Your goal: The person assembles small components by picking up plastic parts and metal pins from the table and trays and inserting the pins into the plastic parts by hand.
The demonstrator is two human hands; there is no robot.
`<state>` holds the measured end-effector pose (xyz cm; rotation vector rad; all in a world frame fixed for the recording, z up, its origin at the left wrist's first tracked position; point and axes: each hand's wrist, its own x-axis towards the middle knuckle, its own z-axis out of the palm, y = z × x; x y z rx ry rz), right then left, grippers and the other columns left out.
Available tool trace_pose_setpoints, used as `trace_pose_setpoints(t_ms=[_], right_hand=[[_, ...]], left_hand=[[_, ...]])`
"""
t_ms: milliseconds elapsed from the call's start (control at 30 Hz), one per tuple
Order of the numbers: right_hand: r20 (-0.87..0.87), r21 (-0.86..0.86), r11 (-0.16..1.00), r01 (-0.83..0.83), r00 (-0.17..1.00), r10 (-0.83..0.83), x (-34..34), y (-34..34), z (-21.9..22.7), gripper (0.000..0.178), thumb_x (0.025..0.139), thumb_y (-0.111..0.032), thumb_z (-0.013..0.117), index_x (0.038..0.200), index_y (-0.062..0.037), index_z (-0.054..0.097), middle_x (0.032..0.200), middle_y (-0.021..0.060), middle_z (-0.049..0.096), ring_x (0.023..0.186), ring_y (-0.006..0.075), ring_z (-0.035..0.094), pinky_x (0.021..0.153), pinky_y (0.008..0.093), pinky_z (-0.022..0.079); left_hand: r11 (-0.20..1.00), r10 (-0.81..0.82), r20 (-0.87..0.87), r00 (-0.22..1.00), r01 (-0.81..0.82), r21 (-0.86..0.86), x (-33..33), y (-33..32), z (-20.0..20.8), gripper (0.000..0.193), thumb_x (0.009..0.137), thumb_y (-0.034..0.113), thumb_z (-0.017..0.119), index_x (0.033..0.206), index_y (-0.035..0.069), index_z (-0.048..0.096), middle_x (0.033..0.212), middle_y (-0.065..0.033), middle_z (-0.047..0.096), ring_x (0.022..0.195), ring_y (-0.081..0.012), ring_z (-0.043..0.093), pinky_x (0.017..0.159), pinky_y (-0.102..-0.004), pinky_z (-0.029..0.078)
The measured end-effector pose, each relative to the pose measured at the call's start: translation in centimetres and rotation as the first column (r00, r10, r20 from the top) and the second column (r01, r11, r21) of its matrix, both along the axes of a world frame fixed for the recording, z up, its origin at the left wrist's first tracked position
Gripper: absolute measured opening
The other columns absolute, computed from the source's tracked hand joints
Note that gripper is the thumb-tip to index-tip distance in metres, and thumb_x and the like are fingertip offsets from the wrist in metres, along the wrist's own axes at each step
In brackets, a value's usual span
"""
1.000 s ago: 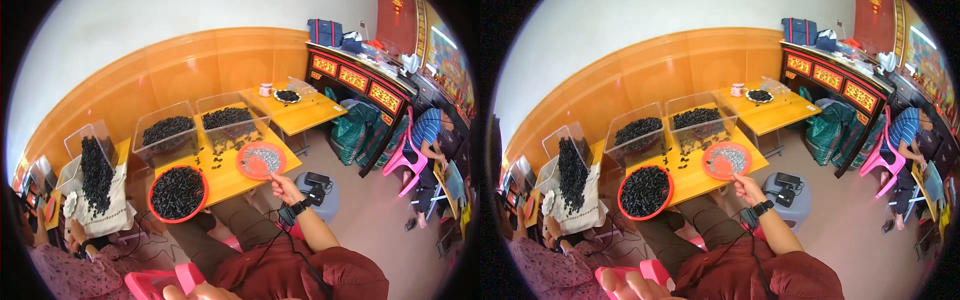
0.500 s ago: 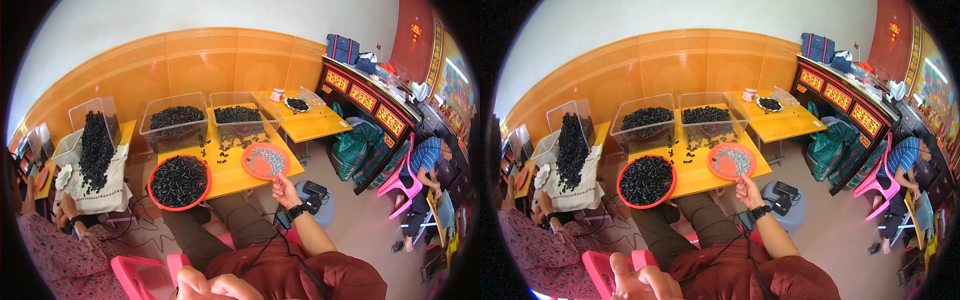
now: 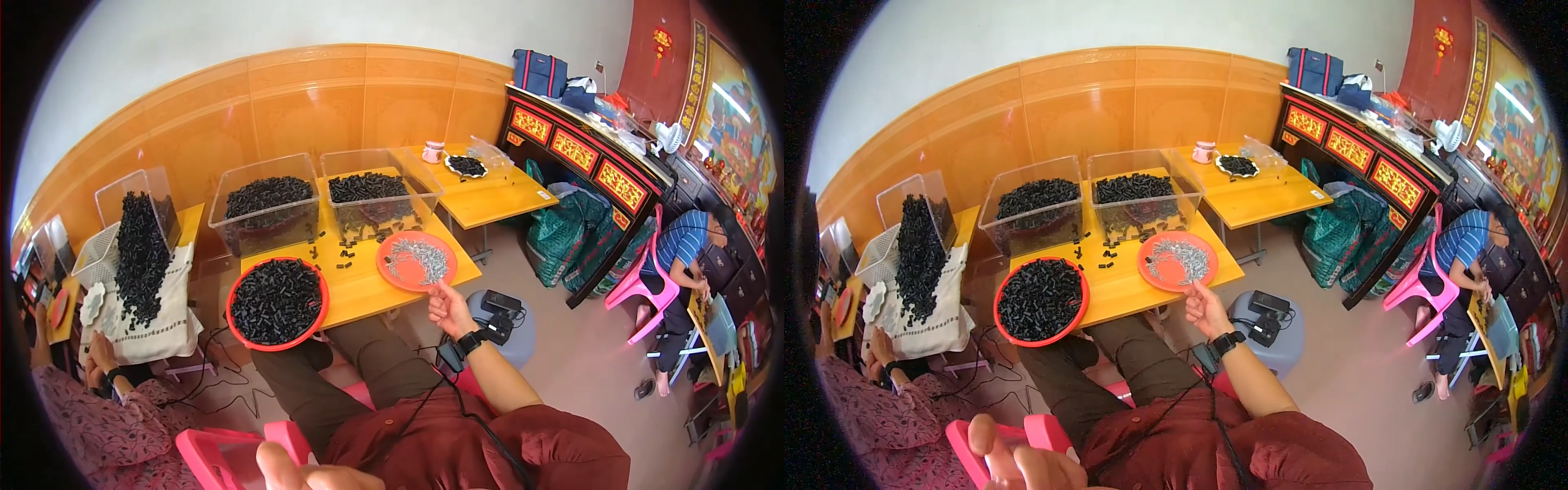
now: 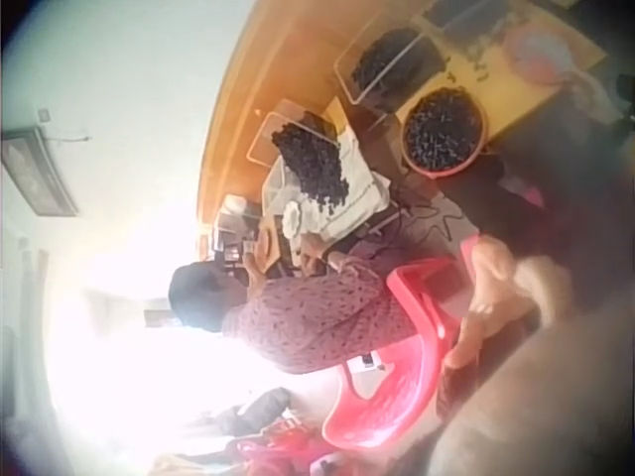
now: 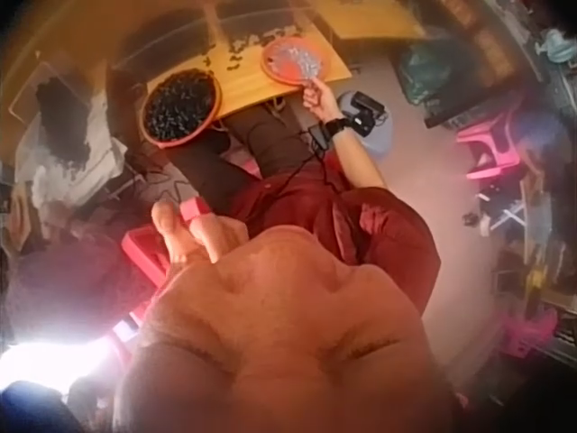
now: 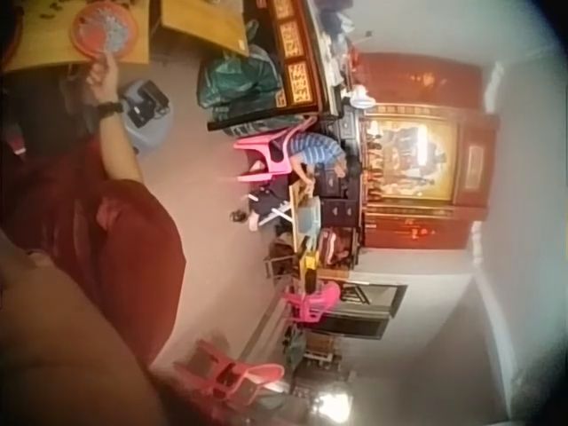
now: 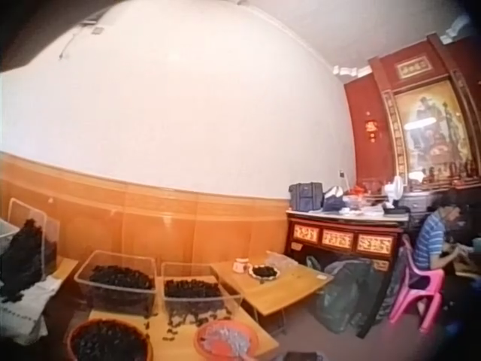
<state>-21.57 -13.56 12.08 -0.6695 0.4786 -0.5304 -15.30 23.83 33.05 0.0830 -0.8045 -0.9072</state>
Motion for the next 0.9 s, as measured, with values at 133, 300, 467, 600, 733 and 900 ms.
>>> trace_pose_setpoints(t_ms=[133, 300, 467, 600, 733, 900], right_hand=[[-0.018, -0.011, 1.000, 0.013, 1.000, -0.013, 0.5, 0.2, 0.0, 0.032, 0.090, -0.040, 0.053, 0.082, -0.0098, 0.058, 0.056, -0.0057, 0.034, 0.043, 0.0065, 0.028, 0.045, 0.0222, 0.023], [-0.034, -0.042, 0.998, 0.040, 0.999, -0.042, 0.4, -0.2, 0.2, 0.030, 0.092, -0.038, 0.049, 0.082, -0.0109, 0.057, 0.055, -0.0063, 0.033, 0.042, 0.0059, 0.027, 0.043, 0.0216, 0.022], [-0.045, -0.049, 0.997, 0.058, 0.997, -0.060, 0.7, -0.7, 0.3, 0.032, 0.093, -0.039, 0.048, 0.081, -0.0109, 0.058, 0.053, -0.0059, 0.034, 0.041, 0.0062, 0.027, 0.042, 0.0215, 0.022], [-0.058, -0.079, 0.996, 0.039, 0.997, -0.044, 1.0, -0.3, 0.4, 0.034, 0.094, -0.041, 0.047, 0.082, -0.0113, 0.058, 0.055, -0.0054, 0.034, 0.042, 0.0067, 0.027, 0.044, 0.0215, 0.023], [-0.035, -0.097, 0.995, 0.038, 0.999, -0.042, 0.6, -0.2, 0.1, 0.033, 0.094, -0.041, 0.047, 0.083, -0.0114, 0.057, 0.056, -0.0053, 0.033, 0.042, 0.0068, 0.026, 0.044, 0.0218, 0.023], [-0.043, -0.061, 0.997, 0.044, 0.998, -0.047, 0.7, 0.1, 0.0, 0.034, 0.095, -0.040, 0.045, 0.086, -0.0098, 0.056, 0.055, -0.0045, 0.030, 0.042, 0.0069, 0.026, 0.044, 0.0221, 0.023]], left_hand=[[0.952, 0.304, 0.483, 0.821, -0.272, -0.137, 2.0, -2.2, -1.8, 0.034, 0.084, 0.016, 0.066, 0.110, 0.002, 0.050, 0.074, -0.0098, 0.057, 0.057, -0.0182, 0.051, 0.056, -0.0272, 0.039], [0.887, 0.386, 0.789, 0.477, -0.426, -0.176, 1.5, -3.3, -2.1, 0.021, 0.079, 0.017, 0.061, 0.092, 0.001, 0.062, 0.084, -0.0097, 0.063, 0.078, -0.0221, 0.063, 0.070, -0.0311, 0.044], [0.948, 0.266, 0.745, 0.611, -0.306, -0.088, 1.9, -2.6, -2.6, 0.024, 0.079, 0.019, 0.059, 0.095, 0.002, 0.063, 0.084, -0.0073, 0.064, 0.076, -0.0218, 0.062, 0.069, -0.0294, 0.043], [0.997, 0.082, 0.729, 0.679, -0.054, -0.061, 3.6, -2.4, -2.1, 0.025, 0.078, 0.019, 0.059, 0.094, 0.002, 0.064, 0.084, -0.0079, 0.065, 0.074, -0.0219, 0.062, 0.069, -0.0296, 0.042], [1.000, 0.024, 0.716, 0.697, -0.010, -0.024, 3.2, -2.2, -2.6, 0.027, 0.076, 0.020, 0.060, 0.094, 0.001, 0.064, 0.082, -0.0080, 0.066, 0.074, -0.0215, 0.063, 0.068, -0.0297, 0.043], [0.924, 0.379, 0.635, 0.673, -0.316, -0.217, 1.3, -1.9, -5.0, 0.026, 0.073, 0.019, 0.060, 0.090, 0.000, 0.065, 0.079, -0.0083, 0.065, 0.071, -0.0201, 0.062, 0.065, -0.0298, 0.044]])
